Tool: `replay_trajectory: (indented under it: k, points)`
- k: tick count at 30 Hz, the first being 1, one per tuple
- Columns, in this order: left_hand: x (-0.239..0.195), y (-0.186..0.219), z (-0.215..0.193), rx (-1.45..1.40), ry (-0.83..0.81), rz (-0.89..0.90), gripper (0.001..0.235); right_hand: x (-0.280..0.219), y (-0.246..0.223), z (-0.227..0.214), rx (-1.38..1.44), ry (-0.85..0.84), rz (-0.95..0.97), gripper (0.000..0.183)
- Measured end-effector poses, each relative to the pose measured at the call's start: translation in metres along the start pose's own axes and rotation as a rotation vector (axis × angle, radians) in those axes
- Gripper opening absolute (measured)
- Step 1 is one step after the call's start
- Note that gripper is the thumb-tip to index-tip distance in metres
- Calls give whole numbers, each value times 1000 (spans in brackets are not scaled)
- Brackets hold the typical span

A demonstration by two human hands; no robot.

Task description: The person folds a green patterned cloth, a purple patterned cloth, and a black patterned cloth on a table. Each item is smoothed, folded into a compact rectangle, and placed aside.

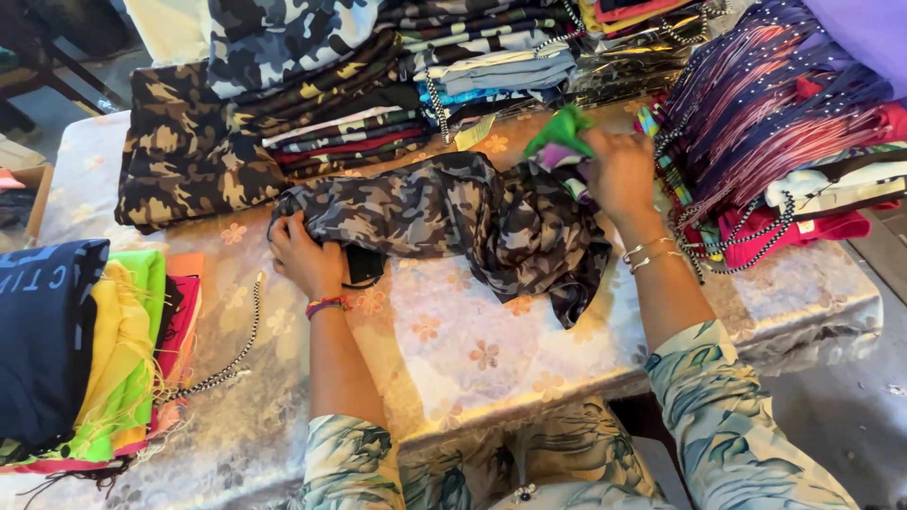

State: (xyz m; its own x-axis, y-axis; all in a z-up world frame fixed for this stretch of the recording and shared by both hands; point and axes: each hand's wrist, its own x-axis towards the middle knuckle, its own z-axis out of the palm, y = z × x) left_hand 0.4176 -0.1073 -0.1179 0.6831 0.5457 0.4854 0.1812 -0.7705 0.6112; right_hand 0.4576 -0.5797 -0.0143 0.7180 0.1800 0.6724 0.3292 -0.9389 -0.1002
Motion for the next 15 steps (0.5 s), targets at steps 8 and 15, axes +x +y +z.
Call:
replay_trajectory:
  k: [8,15]
  points:
    - [-2,10,-9,-8,-32,-23,62,1,-2,-13,258,34,20,45]
    - [-2,7,-4,-6,-21,-16,60,41,35,-114,323,96,5,30]
